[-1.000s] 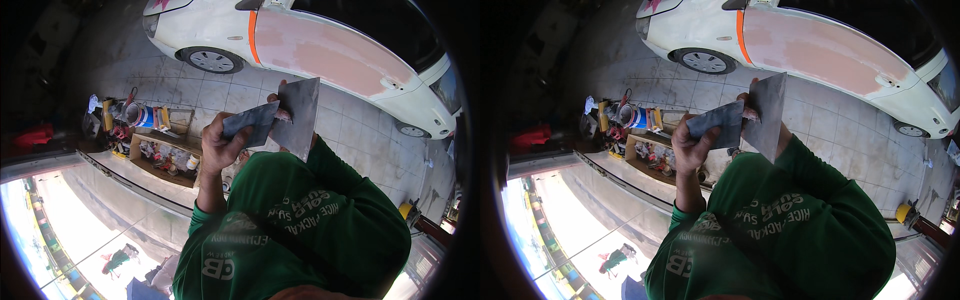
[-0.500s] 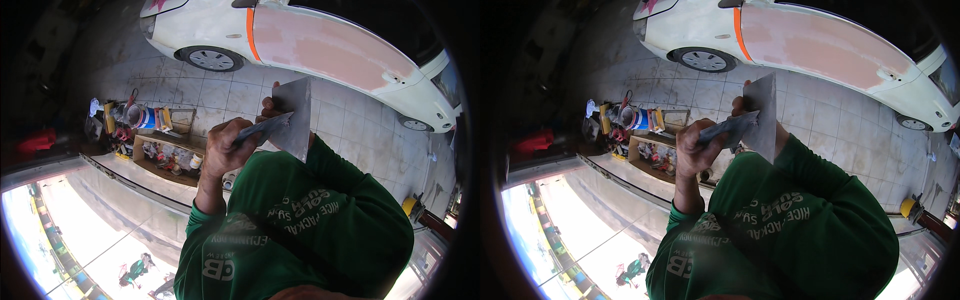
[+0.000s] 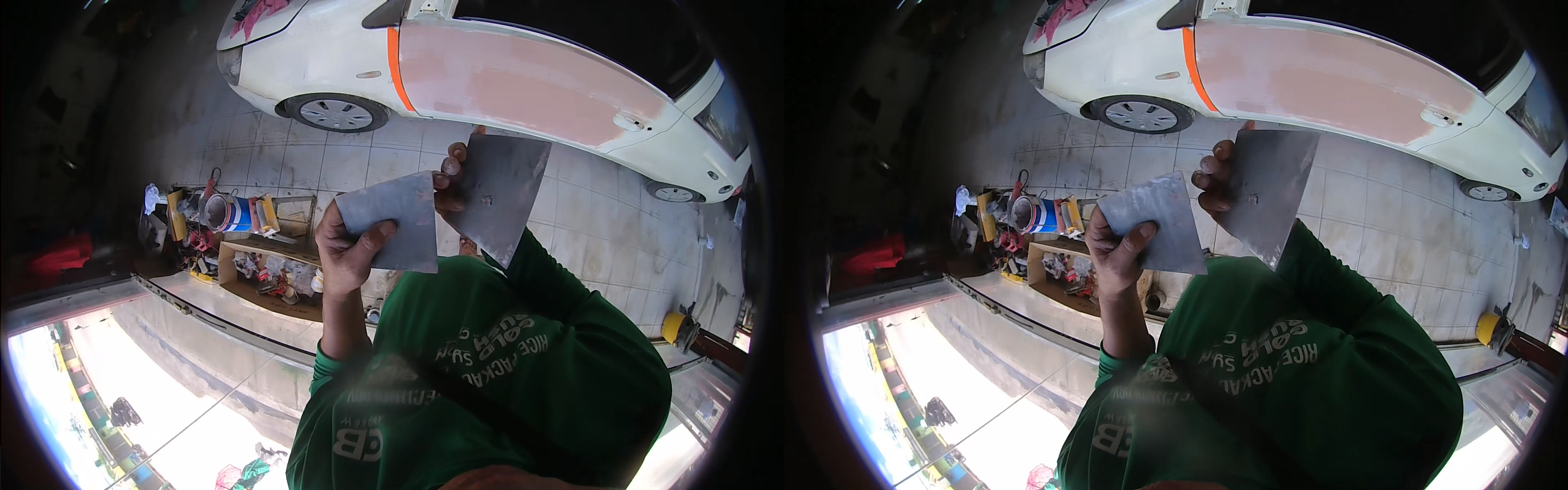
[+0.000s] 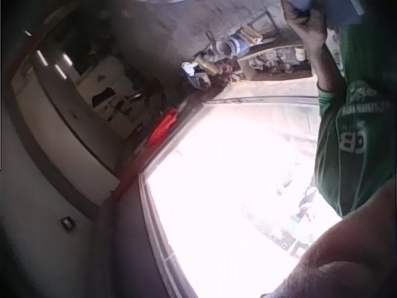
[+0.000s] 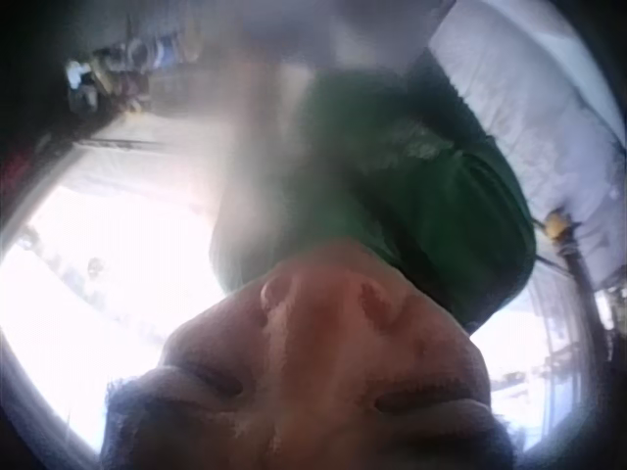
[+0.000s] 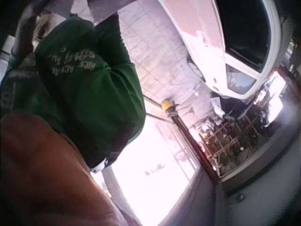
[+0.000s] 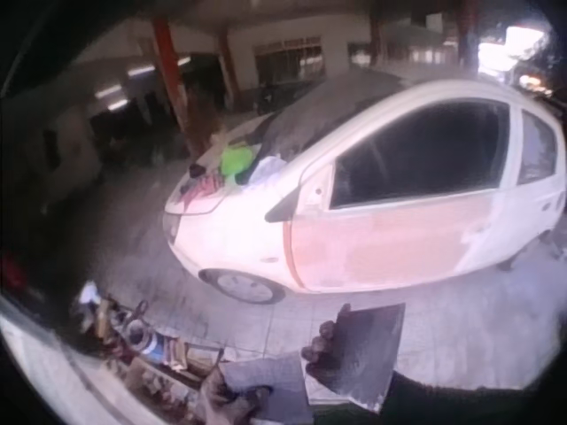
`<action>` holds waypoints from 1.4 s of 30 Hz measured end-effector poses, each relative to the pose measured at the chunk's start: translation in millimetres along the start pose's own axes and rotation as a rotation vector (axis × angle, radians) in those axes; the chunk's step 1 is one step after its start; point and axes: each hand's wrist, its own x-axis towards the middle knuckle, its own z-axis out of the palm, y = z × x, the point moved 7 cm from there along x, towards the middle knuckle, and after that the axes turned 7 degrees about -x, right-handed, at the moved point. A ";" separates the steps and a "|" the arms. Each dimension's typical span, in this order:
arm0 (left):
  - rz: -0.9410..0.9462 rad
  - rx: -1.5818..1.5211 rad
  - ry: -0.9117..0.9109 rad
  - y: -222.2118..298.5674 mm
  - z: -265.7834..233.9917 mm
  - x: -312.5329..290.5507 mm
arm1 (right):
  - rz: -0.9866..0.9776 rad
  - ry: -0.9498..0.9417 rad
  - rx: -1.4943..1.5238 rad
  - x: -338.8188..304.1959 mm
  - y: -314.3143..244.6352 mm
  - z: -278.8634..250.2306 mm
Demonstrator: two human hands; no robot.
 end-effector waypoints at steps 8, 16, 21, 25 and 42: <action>-0.263 -0.677 0.179 -27.2 32.1 25.1 | -0.056 -0.230 -0.226 12.1 -7.6 34.7; -0.352 -0.853 0.183 -32.0 53.8 22.3 | -0.183 -0.136 -0.353 4.4 -6.8 9.8; -0.345 -0.902 0.191 -30.7 54.5 18.0 | -0.184 -0.302 -0.407 6.6 -7.7 16.1; -0.331 -0.923 0.148 -21.1 58.2 18.5 | -0.193 -0.408 -0.440 5.8 -6.3 18.9; -0.333 -0.876 0.143 -20.3 61.3 20.2 | -0.270 -0.316 -0.604 -11.7 -11.6 13.3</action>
